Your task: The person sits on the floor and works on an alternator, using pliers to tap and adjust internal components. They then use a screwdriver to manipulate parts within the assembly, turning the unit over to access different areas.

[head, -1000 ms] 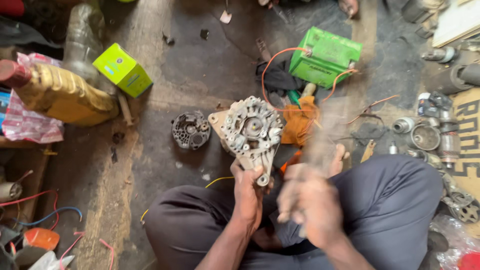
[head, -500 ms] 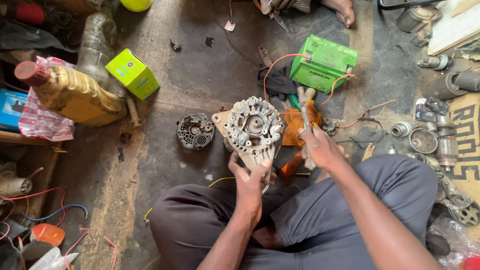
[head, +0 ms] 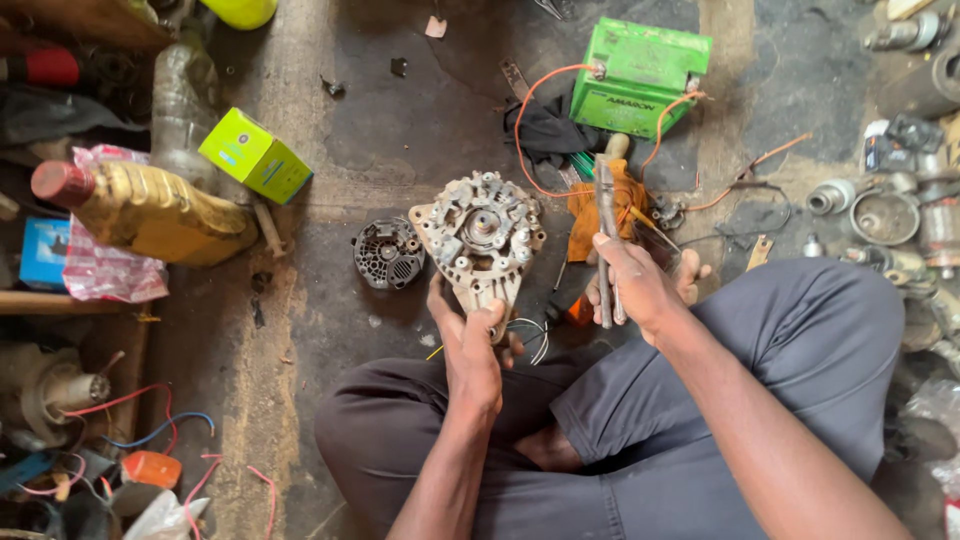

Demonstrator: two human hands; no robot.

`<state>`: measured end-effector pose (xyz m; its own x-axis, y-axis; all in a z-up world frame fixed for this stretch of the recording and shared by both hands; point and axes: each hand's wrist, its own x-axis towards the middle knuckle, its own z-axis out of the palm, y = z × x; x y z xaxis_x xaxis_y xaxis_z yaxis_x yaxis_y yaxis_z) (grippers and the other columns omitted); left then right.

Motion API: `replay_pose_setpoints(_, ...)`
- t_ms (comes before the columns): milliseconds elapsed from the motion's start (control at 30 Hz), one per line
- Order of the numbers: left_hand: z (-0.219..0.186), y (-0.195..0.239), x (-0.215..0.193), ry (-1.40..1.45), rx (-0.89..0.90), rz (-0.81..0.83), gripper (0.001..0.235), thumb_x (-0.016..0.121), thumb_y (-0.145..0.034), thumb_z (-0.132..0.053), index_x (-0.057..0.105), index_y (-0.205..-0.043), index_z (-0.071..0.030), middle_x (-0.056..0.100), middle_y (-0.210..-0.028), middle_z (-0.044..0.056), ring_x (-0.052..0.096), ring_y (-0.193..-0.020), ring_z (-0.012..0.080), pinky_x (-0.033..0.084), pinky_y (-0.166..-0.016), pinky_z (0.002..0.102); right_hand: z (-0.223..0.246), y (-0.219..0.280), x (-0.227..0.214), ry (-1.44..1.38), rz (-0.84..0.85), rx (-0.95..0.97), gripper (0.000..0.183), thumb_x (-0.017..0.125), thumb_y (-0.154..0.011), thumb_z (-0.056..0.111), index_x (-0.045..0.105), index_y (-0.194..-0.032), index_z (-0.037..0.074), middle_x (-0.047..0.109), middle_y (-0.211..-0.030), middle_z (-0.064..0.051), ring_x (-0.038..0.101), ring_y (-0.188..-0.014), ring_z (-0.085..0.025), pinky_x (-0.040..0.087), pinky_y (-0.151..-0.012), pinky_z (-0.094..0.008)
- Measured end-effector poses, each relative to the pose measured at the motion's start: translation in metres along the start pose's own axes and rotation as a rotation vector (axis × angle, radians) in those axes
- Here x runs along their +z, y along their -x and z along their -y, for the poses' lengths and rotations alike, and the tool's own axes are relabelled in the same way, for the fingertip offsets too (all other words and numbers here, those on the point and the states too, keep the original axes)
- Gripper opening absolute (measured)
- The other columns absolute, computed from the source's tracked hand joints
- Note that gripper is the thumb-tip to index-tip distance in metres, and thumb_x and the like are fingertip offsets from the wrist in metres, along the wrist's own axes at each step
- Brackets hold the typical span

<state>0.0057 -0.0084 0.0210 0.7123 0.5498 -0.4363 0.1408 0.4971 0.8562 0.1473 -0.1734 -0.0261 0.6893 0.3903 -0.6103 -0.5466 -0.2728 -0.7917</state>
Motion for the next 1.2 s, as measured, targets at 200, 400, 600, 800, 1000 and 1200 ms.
replay_pose_setpoints(200,-0.003,-0.008,0.001,0.051,-0.126,-0.036,0.080,0.055,-0.081,-0.025,0.022,-0.154,-0.019,0.066,-0.088,0.018,0.053,-0.042,0.0203,0.034,-0.031,0.028,-0.001,0.002,0.000,0.005,-0.004,0.021,0.052,0.046,-0.099,0.053,0.056,-0.105,0.003,0.060,-0.060,-0.008,0.057,-0.045,-0.018,0.046,-0.042,-0.031)
replay_pose_setpoints(400,-0.003,-0.009,-0.003,0.141,-0.192,-0.015,0.076,0.053,-0.084,-0.028,0.025,-0.153,-0.023,0.065,-0.094,0.016,0.052,-0.047,0.0167,0.034,-0.034,0.025,0.011,0.013,0.004,0.007,-0.004,0.021,0.053,0.045,-0.099,0.056,0.056,-0.105,0.004,0.061,-0.060,-0.008,0.057,-0.045,-0.017,0.046,-0.042,-0.030)
replay_pose_setpoints(600,0.006,-0.003,0.000,0.079,-0.128,-0.047,0.079,0.055,-0.081,-0.022,0.026,-0.155,-0.024,0.060,-0.100,0.007,0.050,-0.050,0.0136,0.036,-0.038,0.025,0.009,0.073,0.025,-0.113,0.138,-0.187,0.047,0.042,-0.101,0.052,0.054,-0.108,0.007,0.061,-0.063,-0.005,0.058,-0.047,-0.012,0.043,-0.041,-0.026)
replay_pose_setpoints(800,0.007,0.003,0.000,-0.119,0.129,0.112,0.097,0.066,-0.086,-0.019,0.003,-0.159,-0.028,0.060,-0.098,0.013,0.055,-0.057,0.0152,0.044,-0.043,0.027,-0.019,0.069,0.033,-0.108,0.114,-0.095,0.037,0.048,-0.101,0.042,0.054,-0.106,0.006,0.060,-0.064,-0.006,0.057,-0.046,-0.013,0.045,-0.041,-0.028)
replay_pose_setpoints(1000,-0.006,-0.001,0.006,-0.066,-0.025,-0.030,0.091,0.058,-0.082,-0.023,0.011,-0.160,-0.029,0.065,-0.105,0.012,0.051,-0.045,0.0153,0.034,-0.033,0.025,-0.031,0.050,0.012,-0.242,0.025,-0.030,0.039,0.046,-0.100,0.042,0.055,-0.101,0.005,0.060,-0.062,-0.008,0.058,-0.044,-0.018,0.046,-0.040,-0.030)
replay_pose_setpoints(1200,-0.029,-0.017,-0.009,0.162,-0.239,0.057,0.053,0.051,-0.091,-0.040,0.056,-0.132,-0.007,0.070,-0.093,0.018,0.050,-0.043,0.0186,0.031,-0.033,0.026,-0.033,0.042,0.002,-0.343,0.017,0.005,0.042,0.047,-0.099,0.046,0.056,-0.099,0.006,0.060,-0.061,-0.009,0.058,-0.043,-0.019,0.045,-0.040,-0.030)
